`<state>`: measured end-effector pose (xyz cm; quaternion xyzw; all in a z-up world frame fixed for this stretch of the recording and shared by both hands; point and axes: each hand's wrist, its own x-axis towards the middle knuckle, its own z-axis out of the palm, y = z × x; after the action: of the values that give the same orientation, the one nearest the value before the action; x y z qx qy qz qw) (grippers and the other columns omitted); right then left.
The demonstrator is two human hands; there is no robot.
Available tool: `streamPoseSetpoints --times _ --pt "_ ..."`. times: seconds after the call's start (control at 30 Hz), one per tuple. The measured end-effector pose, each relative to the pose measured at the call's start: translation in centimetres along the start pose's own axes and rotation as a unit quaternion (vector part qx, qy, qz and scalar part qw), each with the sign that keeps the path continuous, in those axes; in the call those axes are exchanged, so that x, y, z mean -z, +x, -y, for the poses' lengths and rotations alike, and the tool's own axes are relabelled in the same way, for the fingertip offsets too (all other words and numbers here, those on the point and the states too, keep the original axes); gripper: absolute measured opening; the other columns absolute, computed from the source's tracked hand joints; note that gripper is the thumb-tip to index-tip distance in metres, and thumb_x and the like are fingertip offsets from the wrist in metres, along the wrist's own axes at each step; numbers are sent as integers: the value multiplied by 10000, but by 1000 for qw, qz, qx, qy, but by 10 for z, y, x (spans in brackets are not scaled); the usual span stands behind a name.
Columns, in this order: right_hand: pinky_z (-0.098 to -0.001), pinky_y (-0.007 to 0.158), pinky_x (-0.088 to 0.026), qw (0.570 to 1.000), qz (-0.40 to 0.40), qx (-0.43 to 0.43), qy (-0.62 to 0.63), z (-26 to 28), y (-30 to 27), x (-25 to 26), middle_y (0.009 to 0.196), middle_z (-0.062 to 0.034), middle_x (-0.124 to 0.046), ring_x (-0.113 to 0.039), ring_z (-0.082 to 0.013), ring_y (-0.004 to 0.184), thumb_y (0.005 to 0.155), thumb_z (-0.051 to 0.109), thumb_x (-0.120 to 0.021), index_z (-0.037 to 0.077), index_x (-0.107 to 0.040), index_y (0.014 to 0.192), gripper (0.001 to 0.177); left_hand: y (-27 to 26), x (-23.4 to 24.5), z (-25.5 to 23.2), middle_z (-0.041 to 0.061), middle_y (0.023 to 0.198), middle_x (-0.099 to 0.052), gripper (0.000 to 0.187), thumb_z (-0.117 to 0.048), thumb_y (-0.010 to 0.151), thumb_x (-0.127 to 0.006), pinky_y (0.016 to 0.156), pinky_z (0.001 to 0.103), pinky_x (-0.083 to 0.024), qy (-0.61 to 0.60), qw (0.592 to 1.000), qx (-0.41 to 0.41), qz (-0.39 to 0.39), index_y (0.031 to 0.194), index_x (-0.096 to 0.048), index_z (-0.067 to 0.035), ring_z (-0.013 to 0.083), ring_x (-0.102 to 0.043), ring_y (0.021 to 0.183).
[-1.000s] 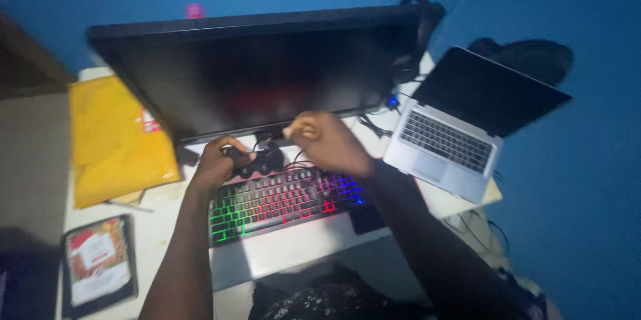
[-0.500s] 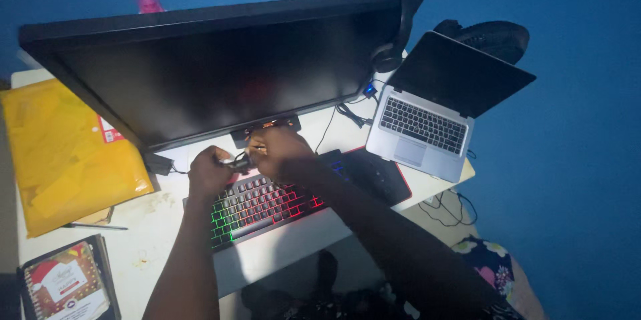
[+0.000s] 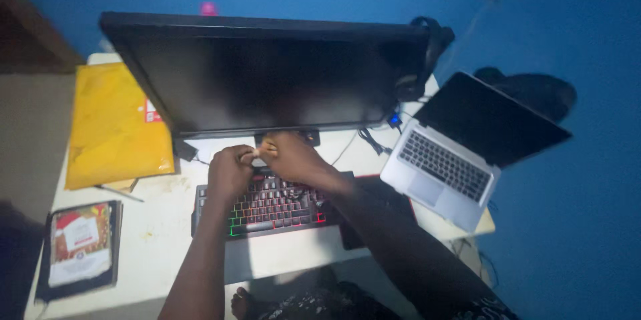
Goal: The person sets up a computer workstation by connecting a laptop to a monitor with a cable, placing headphones on the monitor, and arranging a keyboard, mouse, and game controller on the desk. They also move a yellow envelope and a notebook to a nearby chair.
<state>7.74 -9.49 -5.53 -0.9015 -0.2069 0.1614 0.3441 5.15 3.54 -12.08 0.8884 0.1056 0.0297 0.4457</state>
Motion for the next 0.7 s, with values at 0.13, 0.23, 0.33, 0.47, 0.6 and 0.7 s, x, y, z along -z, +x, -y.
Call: streamPoseSetpoints --times 0.13,0.23,0.33,0.47,0.6,0.7 --pt "-366 629 -439 995 18 97 -27 -38 -15 26 723 -133 -609 -594 -245 669 817 230 -527 49 -606 795 199 -10 7 4 135 808 -647 171 -122 753 -567 714 366 -472 28 994 -17 -102 875 -686 -110 279 -624 749" --pt "-370 604 -435 991 47 123 -27 -54 -16 43 690 -132 -613 -593 -253 645 811 232 -511 59 -614 793 202 -18 2 -5 126 842 -641 147 -190 773 -597 725 380 -459 83 989 47 -109 863 -699 -133 299 -602 791" --pt "-374 590 -440 994 25 104 -32 -52 -14 57 692 -142 -619 -606 -256 635 796 235 -517 57 -618 792 205 -17 -12 -32 119 888 -636 258 -150 609 -682 792 357 -432 131 982 41 -127 861 -679 -95 274 -598 841" --pt "-372 587 -441 993 -4 115 -24 -34 -6 70 716 -138 -632 -608 -255 654 749 238 -559 60 -619 783 191 -20 -30 -61 126 939 -612 300 -130 673 -631 770 321 -435 -38 979 -159 -123 957 -614 -35 266 -583 892" --pt "-375 595 -442 988 -7 149 -31 -23 -3 75 710 -142 -629 -613 -248 640 771 218 -527 58 -624 795 188 -16 -25 -60 110 876 -621 123 -120 806 -544 746 313 -434 -93 981 -131 -109 861 -610 -32 250 -591 846" --pt "-372 588 -438 991 18 119 -52 -20 -6 80 686 -120 -628 -612 -220 618 776 231 -507 69 -629 776 203 -11 -8 -45 123 791 -619 146 -116 824 -533 710 339 -432 -50 980 -122 -149 745 -619 -29 265 -583 770"
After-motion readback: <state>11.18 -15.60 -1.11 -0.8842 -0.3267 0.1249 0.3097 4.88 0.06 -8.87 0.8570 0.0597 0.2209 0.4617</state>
